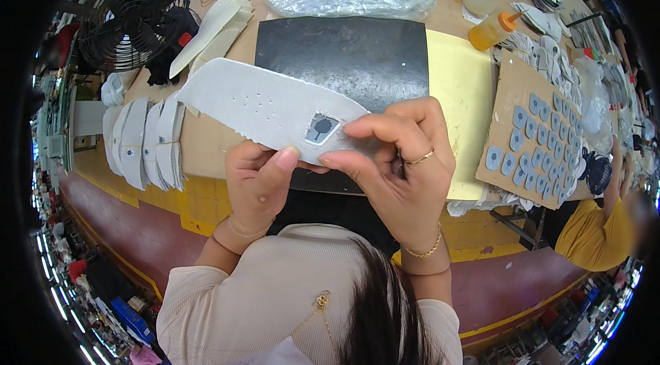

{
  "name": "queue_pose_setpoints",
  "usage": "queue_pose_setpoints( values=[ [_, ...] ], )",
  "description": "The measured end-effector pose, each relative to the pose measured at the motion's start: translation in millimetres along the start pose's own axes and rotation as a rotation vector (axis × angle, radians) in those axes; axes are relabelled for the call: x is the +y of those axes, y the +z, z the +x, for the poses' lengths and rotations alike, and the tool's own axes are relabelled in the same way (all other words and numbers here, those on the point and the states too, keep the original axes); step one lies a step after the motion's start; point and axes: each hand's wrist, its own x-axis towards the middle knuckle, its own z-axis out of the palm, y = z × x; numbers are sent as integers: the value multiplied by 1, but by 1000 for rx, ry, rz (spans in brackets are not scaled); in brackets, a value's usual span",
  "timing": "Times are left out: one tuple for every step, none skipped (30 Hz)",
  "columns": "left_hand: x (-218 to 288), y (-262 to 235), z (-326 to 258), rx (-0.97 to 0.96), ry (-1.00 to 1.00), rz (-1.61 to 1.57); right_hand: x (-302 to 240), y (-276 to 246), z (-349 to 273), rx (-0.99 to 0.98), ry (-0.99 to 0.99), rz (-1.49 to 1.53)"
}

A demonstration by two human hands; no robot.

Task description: The person uses a craft knife to trim a white curved mask piece, then peels a backing and presses a blue sticker into a central cutout. She repeats this with additional mask pieces, applies glue from a squeeze bottle, and presses the pieces together on a black work mat.

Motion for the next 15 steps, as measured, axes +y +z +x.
queue_pose_setpoints(
  values=[
    [0,0,-1,-3,11,9,2,2,1,-4,-15,-2],
    [-1,0,-1,-6,22,18,4,3,1,-9,-30,-4],
    [-1,0,-2,-10,32,26,7,4,2,-17,-88,-37],
    [-1,0,-2,-5,21,28,11,5,4,-25,-145,-69],
    [-1,0,-2,2,11,31,12,4,4,-27,-153,-59],
    [-1,0,-3,7,1,32,13,3,4,-30,-161,-50],
    [0,-1,-2,15,-11,2,13,0,1,-27,-119,1],
    [3,0,-1,24,-22,-28,10,-1,-2,7,-60,114],
    [4,0,0,29,-36,-60,8,-2,-4,51,-5,227],
    [4,0,1,28,-32,-59,1,-1,-5,126,67,400],
    [3,-1,1,25,-28,-58,-3,0,-6,203,139,573],
    [2,-2,1,26,-22,-56,-4,1,-6,211,149,536],
    [2,-1,1,23,-12,-43,-5,1,-6,220,158,497],
    [2,0,1,19,-3,-30,-6,1,-6,229,167,458],
    [2,1,0,17,7,-16,-4,-2,-7,154,151,344]
  ],
)
